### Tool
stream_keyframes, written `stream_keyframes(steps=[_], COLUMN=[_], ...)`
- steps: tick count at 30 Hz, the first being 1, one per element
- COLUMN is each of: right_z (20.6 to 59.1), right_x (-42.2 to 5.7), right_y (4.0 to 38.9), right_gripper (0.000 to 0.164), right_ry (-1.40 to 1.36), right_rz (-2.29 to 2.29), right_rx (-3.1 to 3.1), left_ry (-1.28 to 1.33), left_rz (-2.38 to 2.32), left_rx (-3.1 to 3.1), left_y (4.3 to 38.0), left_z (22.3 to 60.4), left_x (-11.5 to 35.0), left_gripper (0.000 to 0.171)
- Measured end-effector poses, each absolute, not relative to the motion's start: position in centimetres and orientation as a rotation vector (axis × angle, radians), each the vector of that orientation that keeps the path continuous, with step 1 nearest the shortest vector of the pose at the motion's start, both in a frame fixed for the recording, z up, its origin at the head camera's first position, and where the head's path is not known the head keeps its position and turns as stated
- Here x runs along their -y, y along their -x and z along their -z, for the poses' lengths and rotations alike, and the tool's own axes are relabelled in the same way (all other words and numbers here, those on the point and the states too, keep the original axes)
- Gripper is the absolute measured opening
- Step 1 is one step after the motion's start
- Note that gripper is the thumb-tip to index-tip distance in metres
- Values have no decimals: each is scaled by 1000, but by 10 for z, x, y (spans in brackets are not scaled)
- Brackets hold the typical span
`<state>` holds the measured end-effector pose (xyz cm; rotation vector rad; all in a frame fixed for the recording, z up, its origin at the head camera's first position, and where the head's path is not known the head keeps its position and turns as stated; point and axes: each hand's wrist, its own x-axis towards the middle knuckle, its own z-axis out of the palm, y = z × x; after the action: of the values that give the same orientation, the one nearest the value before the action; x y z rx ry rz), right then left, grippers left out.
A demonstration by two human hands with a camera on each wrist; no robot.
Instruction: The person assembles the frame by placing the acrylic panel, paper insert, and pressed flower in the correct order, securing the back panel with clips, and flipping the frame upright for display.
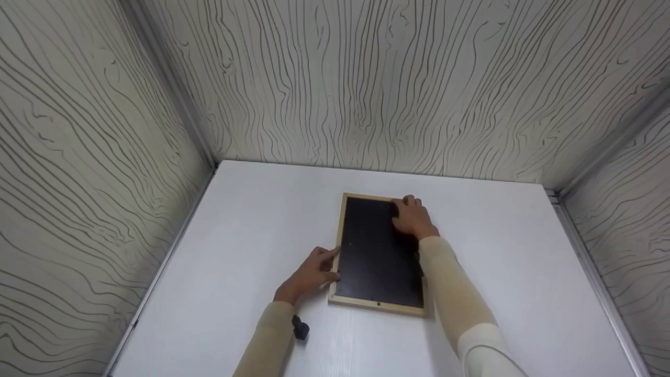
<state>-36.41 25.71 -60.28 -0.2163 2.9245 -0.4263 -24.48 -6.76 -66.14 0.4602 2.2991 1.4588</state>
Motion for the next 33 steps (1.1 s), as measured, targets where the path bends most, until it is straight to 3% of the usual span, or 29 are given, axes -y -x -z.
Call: stream_keyframes(steps=[33], right_z=[619], right_x=[-254], right_y=[368], right_gripper=[59], right_ry=[148], right_rz=[526], right_rx=[-2942], left_ry=[-488], left_rz=[-1426], left_rx=[-2382], left_y=[247], left_z=[663], left_x=[66], left_gripper=[75])
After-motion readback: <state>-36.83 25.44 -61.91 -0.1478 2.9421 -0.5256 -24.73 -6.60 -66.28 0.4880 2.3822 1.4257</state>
